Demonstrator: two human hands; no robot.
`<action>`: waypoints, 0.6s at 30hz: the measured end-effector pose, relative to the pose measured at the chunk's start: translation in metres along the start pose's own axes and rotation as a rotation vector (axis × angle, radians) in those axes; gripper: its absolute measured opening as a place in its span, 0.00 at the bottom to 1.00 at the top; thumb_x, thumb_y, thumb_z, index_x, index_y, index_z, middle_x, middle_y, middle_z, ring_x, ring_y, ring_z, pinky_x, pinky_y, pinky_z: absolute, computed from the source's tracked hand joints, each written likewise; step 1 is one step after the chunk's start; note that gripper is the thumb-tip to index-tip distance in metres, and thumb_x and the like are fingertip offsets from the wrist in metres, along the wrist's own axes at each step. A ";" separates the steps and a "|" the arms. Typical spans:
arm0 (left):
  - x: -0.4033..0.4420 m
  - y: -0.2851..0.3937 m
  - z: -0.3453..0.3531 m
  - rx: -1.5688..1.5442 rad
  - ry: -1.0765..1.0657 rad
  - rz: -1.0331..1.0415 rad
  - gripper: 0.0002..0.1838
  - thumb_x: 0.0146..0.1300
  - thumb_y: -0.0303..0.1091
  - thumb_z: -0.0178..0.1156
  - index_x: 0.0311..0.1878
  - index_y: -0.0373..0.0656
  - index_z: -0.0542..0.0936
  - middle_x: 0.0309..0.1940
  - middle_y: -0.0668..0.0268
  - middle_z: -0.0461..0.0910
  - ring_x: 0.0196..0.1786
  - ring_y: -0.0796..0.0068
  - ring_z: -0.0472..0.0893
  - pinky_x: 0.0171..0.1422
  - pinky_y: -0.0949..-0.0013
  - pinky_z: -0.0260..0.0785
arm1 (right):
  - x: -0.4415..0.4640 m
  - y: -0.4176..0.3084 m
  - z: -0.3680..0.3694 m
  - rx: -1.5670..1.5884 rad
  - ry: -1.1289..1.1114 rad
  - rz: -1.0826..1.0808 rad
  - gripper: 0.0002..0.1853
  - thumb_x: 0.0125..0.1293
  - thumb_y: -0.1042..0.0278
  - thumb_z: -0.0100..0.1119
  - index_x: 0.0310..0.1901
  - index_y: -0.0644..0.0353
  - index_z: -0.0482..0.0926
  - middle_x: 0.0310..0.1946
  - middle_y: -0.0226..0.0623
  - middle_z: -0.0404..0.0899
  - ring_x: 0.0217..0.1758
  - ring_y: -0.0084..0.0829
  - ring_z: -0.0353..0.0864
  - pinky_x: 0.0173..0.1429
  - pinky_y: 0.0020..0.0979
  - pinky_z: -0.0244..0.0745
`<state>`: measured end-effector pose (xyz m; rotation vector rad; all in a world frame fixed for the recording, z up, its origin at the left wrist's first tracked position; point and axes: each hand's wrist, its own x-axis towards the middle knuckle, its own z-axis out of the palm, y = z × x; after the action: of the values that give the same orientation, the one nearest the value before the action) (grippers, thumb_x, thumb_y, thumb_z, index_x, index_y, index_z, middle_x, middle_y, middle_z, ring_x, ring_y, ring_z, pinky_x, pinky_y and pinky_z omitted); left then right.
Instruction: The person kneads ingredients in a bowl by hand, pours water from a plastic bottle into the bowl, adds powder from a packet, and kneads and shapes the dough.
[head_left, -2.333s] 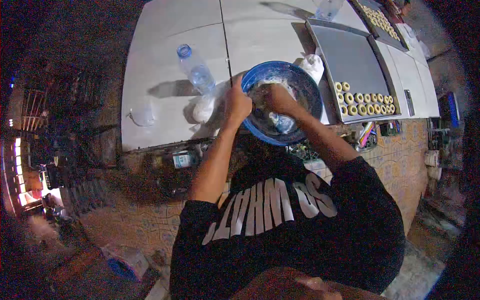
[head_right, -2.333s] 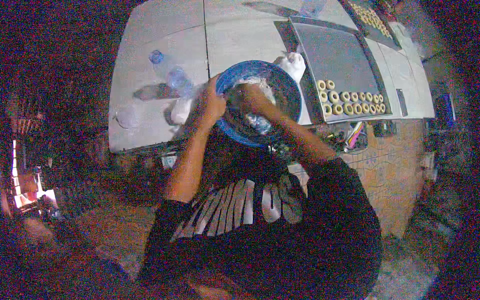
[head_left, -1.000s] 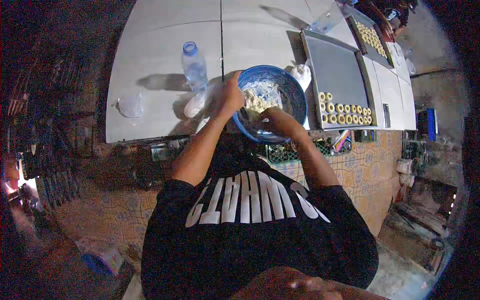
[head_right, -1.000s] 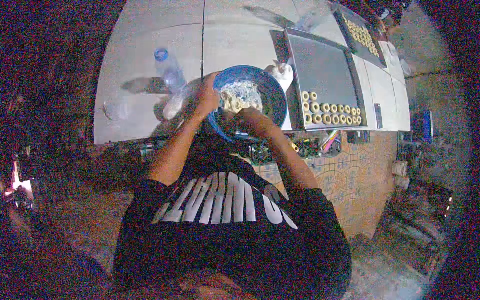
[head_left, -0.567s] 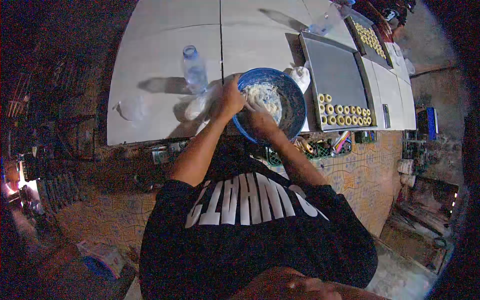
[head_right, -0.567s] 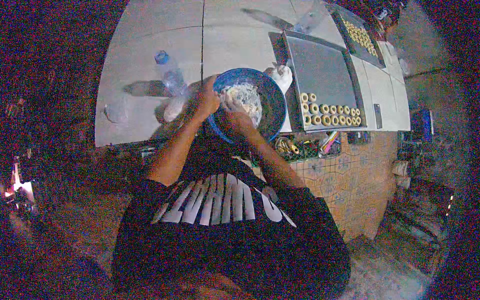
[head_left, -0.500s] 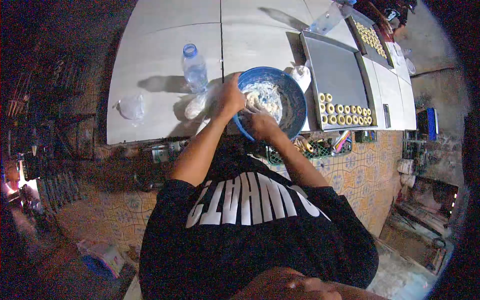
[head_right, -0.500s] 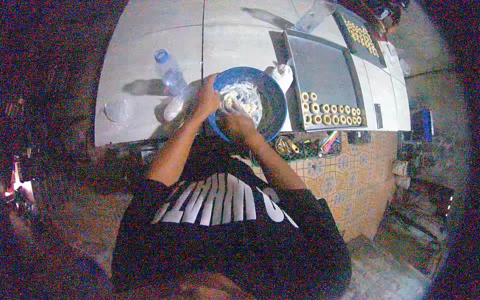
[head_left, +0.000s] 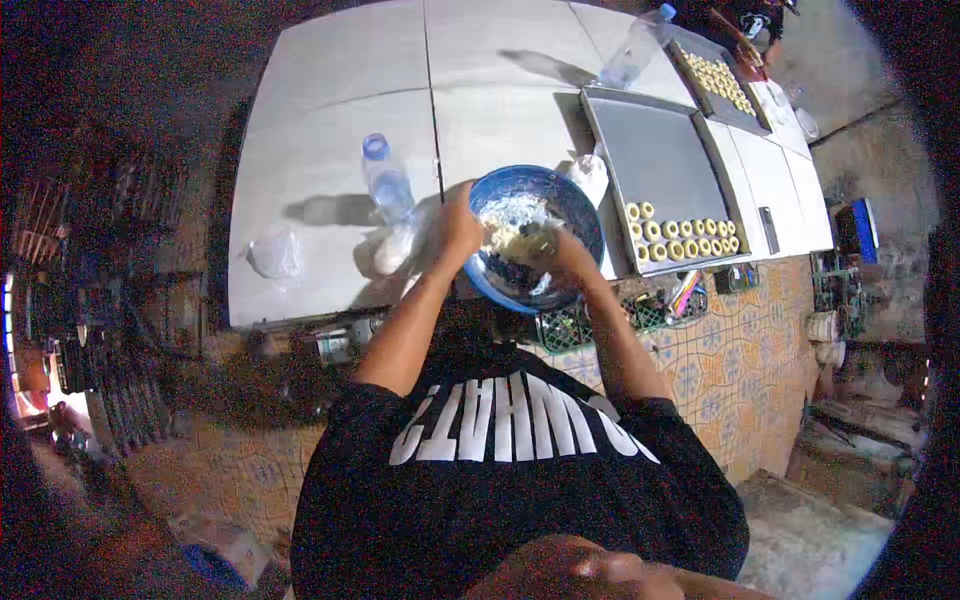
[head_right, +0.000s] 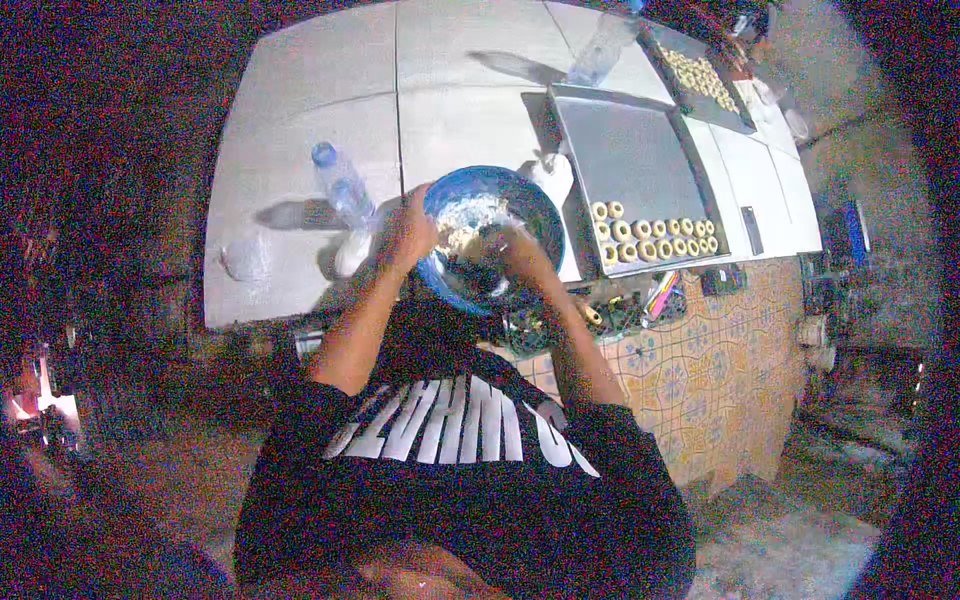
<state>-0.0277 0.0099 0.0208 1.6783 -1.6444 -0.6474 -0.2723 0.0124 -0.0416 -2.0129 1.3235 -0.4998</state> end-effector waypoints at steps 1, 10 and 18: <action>0.003 -0.007 0.005 -0.011 -0.023 -0.021 0.31 0.53 0.22 0.57 0.65 0.39 0.71 0.56 0.44 0.77 0.58 0.44 0.77 0.65 0.52 0.69 | -0.002 0.016 0.023 -0.032 0.075 0.033 0.26 0.60 0.55 0.69 0.54 0.64 0.77 0.45 0.49 0.84 0.49 0.43 0.84 0.54 0.40 0.76; 0.006 -0.010 0.013 -0.142 0.014 -0.049 0.29 0.53 0.15 0.51 0.62 0.36 0.72 0.53 0.43 0.78 0.58 0.43 0.77 0.64 0.54 0.68 | 0.039 -0.042 0.080 -0.343 -0.196 -0.127 0.38 0.63 0.54 0.59 0.73 0.52 0.59 0.77 0.47 0.50 0.79 0.51 0.47 0.77 0.60 0.43; 0.010 -0.027 0.027 -0.177 0.068 -0.024 0.32 0.50 0.10 0.47 0.62 0.36 0.73 0.56 0.48 0.74 0.61 0.50 0.73 0.66 0.60 0.65 | -0.001 -0.066 0.002 -0.346 -0.599 -0.260 0.28 0.62 0.66 0.56 0.67 0.47 0.70 0.69 0.41 0.65 0.72 0.45 0.63 0.76 0.48 0.56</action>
<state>-0.0302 -0.0044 -0.0158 1.5774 -1.4767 -0.7175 -0.2283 0.0314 0.0036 -2.3727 0.8192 0.2395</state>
